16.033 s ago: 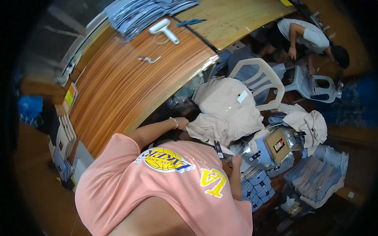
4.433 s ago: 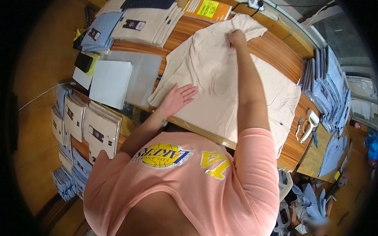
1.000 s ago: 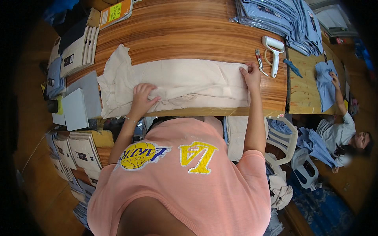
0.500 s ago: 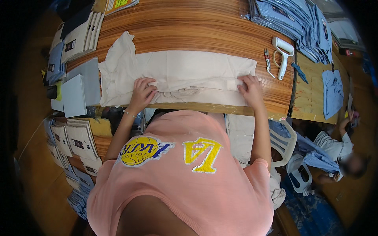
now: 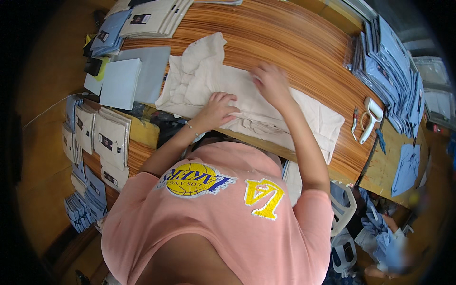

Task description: The person folds a light-colored t-shirt on a wooden table, attaches a tag to the collar area, and places the folded garment into a clear plastic bag. The person then repeats the process with another light-colored t-shirt, folding it and placing it in a bag.

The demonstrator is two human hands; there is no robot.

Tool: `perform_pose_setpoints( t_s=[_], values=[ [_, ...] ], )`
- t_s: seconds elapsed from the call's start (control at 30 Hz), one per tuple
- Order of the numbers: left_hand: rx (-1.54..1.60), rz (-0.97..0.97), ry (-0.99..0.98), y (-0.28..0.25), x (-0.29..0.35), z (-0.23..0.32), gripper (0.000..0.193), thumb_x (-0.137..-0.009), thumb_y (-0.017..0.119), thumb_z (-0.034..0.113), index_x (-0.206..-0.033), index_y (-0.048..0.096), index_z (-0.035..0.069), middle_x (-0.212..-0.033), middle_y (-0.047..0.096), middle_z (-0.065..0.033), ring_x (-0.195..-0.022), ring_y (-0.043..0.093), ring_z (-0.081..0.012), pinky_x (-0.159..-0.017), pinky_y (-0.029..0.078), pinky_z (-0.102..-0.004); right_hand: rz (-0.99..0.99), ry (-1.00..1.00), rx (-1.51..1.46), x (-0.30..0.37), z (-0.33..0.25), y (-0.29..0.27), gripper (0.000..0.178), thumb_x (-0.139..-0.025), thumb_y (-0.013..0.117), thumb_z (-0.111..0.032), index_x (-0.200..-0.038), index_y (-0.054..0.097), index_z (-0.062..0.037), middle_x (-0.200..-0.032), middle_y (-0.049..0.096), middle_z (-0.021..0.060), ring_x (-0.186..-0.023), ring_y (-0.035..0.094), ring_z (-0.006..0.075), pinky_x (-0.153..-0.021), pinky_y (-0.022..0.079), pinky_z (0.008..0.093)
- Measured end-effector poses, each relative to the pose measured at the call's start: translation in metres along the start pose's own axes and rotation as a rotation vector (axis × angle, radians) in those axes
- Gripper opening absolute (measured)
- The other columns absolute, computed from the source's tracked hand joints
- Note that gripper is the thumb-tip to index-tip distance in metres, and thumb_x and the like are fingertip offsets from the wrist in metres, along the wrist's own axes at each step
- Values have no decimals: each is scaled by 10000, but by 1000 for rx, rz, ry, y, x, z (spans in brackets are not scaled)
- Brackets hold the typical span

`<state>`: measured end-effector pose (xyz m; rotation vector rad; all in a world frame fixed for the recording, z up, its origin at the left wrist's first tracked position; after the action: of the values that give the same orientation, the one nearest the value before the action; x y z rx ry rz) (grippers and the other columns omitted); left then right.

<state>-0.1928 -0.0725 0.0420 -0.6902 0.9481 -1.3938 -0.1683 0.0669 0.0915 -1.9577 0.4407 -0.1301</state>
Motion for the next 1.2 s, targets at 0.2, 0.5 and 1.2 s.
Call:
perform_pose_setpoints(
  t_s=[0.2,0.5,1.2],
  values=[
    [83,137,-136,-58,25,-17,360,-792,652,220,-1137,603,133,-1270,444,-129,-1209,370,-319,-1035,289,-432,231,550,-115,-155,47,72,411,-811,614,-457,-977,658,-84,-842,677,126,-747,644,299,-667,476,405],
    [799,735,-459,-154,51,-199,283,-964,451,228,-1147,538,30,-1167,564,-70,-1042,542,-161,-942,382,-291,-7,-8,-882,-90,-82,23,309,-777,685,-162,-1065,649,-55,-1028,668,90,-882,629,175,-816,481,321],
    [69,-872,-208,-34,-24,-142,476,-787,611,418,-985,642,-15,-1013,641,-167,-956,596,-281,-823,444,-374,799,1065,-830,234,60,39,235,-866,546,18,-1095,597,-3,-822,553,-17,-716,491,59,-666,477,229]
  ],
)
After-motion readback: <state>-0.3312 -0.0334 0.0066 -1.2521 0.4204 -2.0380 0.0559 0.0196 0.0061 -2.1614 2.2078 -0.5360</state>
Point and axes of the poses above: each hand's wrist, its own x-axis away from the middle knuckle, its own y-axis out of the palm, z = x × y, the point moved 10 cm from there along -x, towards the middle knuckle
